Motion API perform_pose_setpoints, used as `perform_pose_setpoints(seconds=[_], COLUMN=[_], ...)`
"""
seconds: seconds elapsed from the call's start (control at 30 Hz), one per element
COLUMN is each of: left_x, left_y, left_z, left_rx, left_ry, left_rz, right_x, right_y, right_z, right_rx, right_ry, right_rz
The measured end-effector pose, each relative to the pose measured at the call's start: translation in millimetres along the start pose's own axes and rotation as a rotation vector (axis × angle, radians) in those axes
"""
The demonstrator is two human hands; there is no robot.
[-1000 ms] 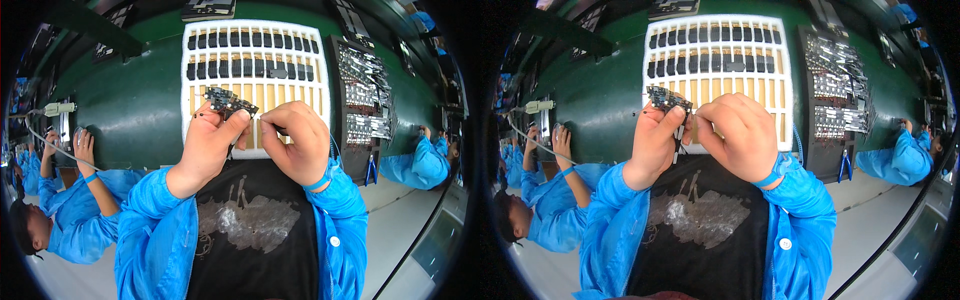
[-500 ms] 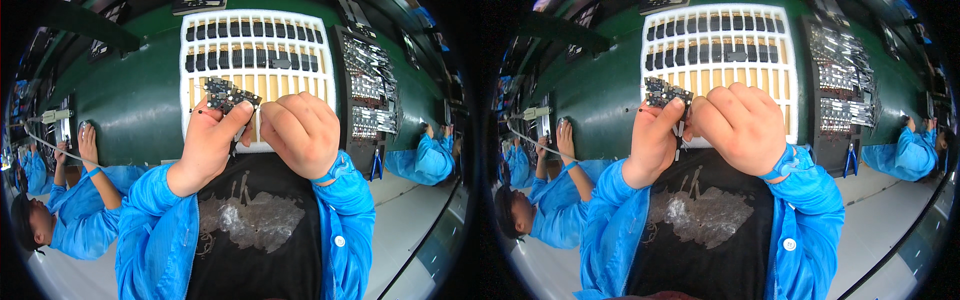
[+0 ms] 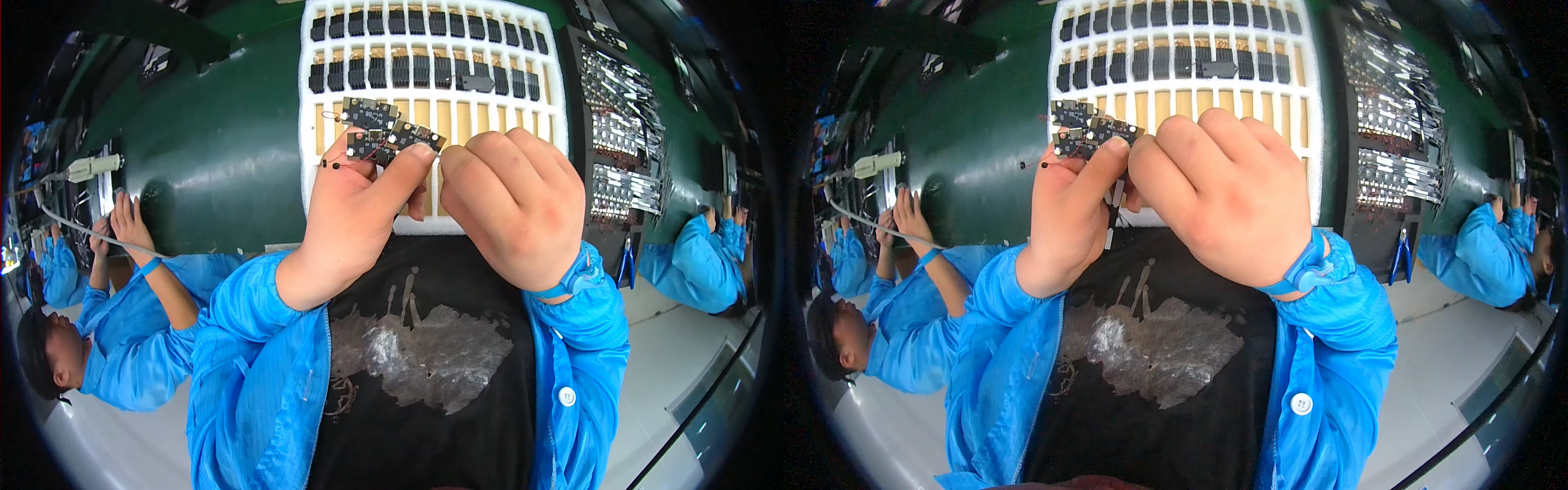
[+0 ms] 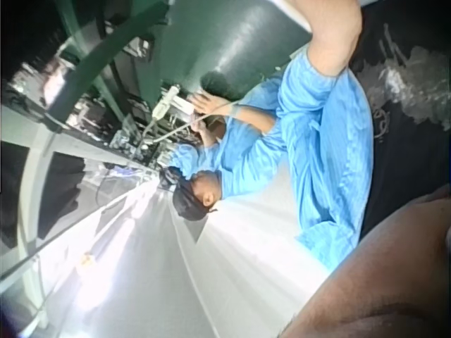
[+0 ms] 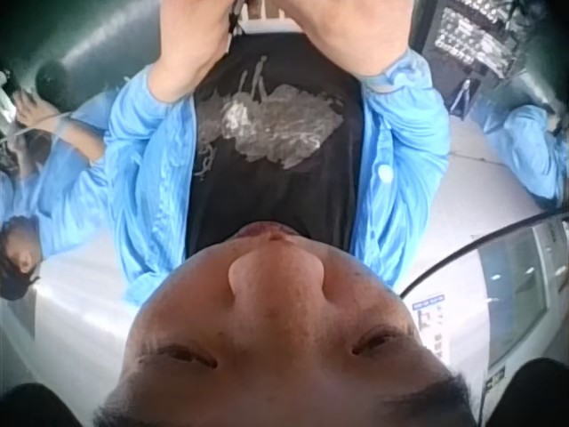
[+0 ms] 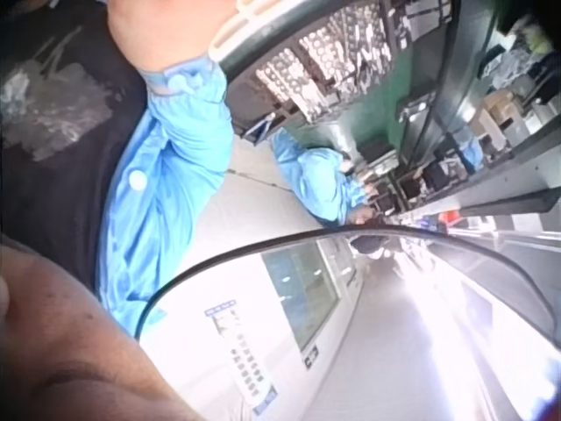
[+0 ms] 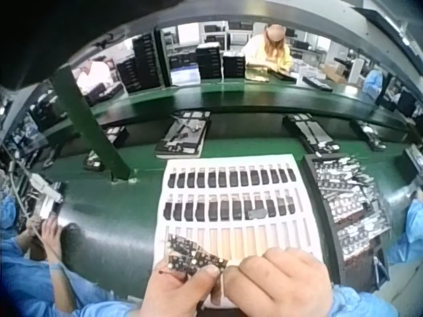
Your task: Manually assemble and inspect electronic circuit boards and components on a factory production line.
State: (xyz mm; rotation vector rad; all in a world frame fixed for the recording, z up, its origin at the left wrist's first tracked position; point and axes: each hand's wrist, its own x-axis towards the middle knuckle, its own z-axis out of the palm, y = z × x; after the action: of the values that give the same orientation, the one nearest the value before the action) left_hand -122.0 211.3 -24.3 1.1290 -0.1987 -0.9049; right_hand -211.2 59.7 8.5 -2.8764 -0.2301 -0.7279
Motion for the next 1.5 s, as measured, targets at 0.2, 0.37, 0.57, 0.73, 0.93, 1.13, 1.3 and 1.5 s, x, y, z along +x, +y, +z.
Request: perform_pose_setpoints(seconds=[0.2,0.37,0.57,0.73,0.93,1.13,1.3,1.5], left_x=[-0.7,-3.5,-4.6,-4.0,-3.6,-8.3,-5.3,0.1], left_y=[-5.1,-4.3,-4.7,-6.4,-7.3,-4.0,-8.3,-5.3], left_z=[-2.9,-2.1,-4.4,-6.0,-8.5,-7.9,-10.3,-7.2], left_rx=[-0.02,-0.085,-0.075,-0.116,-0.136,-0.106,-0.107,-0.13], left_ry=[-0.007,0.0,-0.045,-0.058,-0.119,-0.09,-0.1,-0.146], left_rz=[0.031,0.0,0.03,0.032,0.056,0.064,0.091,0.089], right_x=[1.8,-1.4,-4.4,-5.3,-5.2,-5.6,-6.8,-9.8], right_y=[-3.8,-4.5,-14.5,-14.8,-17.6,-18.9,-18.3,-13.0], right_z=[-0.6,5.3,4.2,1.5,-0.1,-2.1,3.0,3.5], right_rx=[0.191,0.312,0.595,0.972,1.238,1.22,1.349,1.345], right_ry=[-0.021,0.009,0.006,-0.041,-0.045,-0.067,-0.037,-0.032], right_rz=[0.102,0.158,0.434,0.662,0.79,0.809,0.86,0.813])
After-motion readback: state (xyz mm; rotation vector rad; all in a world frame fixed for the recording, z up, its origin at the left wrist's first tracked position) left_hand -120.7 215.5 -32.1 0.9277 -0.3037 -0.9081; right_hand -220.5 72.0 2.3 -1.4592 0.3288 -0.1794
